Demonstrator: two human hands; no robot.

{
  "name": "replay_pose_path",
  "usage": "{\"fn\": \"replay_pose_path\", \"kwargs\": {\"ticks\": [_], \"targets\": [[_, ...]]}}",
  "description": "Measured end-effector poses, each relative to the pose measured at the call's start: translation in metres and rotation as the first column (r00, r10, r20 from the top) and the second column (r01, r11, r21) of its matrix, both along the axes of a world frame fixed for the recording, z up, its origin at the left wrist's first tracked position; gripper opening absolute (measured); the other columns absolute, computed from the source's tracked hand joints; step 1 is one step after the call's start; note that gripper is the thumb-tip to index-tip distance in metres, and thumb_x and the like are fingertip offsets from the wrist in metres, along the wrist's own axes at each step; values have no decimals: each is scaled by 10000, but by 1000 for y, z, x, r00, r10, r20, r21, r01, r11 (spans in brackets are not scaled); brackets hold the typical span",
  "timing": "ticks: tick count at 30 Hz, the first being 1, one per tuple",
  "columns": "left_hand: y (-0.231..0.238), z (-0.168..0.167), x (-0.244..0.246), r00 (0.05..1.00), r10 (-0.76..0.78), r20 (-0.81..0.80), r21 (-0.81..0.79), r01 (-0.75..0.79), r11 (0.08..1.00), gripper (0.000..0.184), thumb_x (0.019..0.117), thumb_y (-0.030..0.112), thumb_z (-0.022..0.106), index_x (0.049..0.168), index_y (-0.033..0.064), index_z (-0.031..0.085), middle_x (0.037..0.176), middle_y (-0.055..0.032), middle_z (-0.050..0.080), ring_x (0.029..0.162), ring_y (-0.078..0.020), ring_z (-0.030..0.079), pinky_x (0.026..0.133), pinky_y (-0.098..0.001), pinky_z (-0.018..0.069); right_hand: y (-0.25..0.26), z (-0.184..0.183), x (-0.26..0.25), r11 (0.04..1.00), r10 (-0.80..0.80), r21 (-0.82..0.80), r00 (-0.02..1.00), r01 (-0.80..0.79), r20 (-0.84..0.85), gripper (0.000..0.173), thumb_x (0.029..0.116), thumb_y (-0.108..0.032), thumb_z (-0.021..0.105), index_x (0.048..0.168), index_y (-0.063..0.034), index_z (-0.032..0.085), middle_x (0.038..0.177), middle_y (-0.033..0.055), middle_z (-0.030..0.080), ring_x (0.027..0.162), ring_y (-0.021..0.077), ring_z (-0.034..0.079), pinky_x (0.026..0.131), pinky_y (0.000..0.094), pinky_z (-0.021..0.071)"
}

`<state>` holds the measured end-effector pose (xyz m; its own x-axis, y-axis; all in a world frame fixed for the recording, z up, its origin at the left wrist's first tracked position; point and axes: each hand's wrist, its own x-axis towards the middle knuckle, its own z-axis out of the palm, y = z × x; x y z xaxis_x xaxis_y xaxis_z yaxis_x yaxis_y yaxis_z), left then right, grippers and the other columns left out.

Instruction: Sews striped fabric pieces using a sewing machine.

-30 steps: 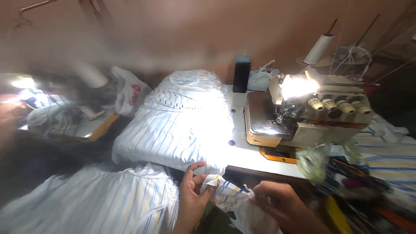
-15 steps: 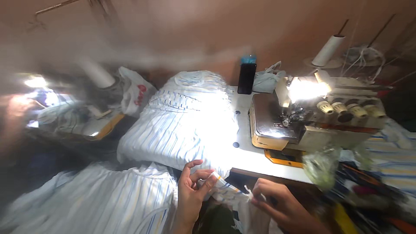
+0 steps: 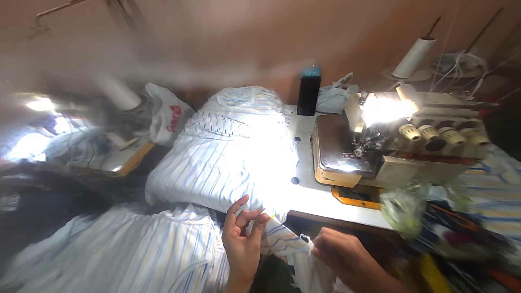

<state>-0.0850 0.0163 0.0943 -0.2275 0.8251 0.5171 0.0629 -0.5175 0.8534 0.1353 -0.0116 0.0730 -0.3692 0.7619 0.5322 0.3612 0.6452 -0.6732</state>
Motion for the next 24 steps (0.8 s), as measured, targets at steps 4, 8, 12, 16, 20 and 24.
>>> {"fn": "replay_pose_path", "kwargs": {"ticks": [4,8,12,16,20,24], "targets": [[2,5,3,1000,-6,-28,31,7,999,607,835,-22,724,1373,-24,443,917,117,769,839,4,728,773,-180,604,-12,12,-2,999,-31,-20,998,32,51,176,970,-108,611,887,27,687,751,136,624,672,135,588,634,163,475],[5,5,6,999,-5,35,-7,5,1000,616,816,-63,719,1326,29,385,888,96,765,792,-16,727,724,-188,603,-16,15,-4,997,-65,-44,997,68,51,164,961,-88,618,888,40,689,750,148,623,664,143,584,624,168,474],[12,10,17,990,-55,134,45,49,998,575,835,-76,698,1266,124,374,898,114,757,811,-24,731,744,-200,611,-14,16,-5,992,-125,-24,992,125,28,155,954,-81,623,881,40,687,750,153,625,675,145,593,637,166,481],[67,52,65,980,-196,-26,372,192,908,489,873,39,750,1244,189,469,993,181,728,886,54,682,817,-144,574,-6,21,2,959,-282,-55,924,278,-259,146,985,-83,582,930,40,637,743,61,607,661,-24,537,637,83,449],[138,71,121,828,-386,-408,-29,410,911,306,917,14,642,1218,-36,623,992,-136,711,897,-163,679,836,-321,552,24,9,7,801,-596,-332,617,498,-514,126,968,-59,546,925,-29,661,770,-106,631,712,-102,583,679,99,506],[141,66,145,714,-552,-431,-405,394,825,303,970,9,587,1266,-60,590,1130,-178,629,1015,-183,597,931,-316,480,23,-5,13,718,-696,-486,537,498,-477,109,941,-5,574,920,63,657,787,-42,644,724,-85,593,702,114,513]]}}
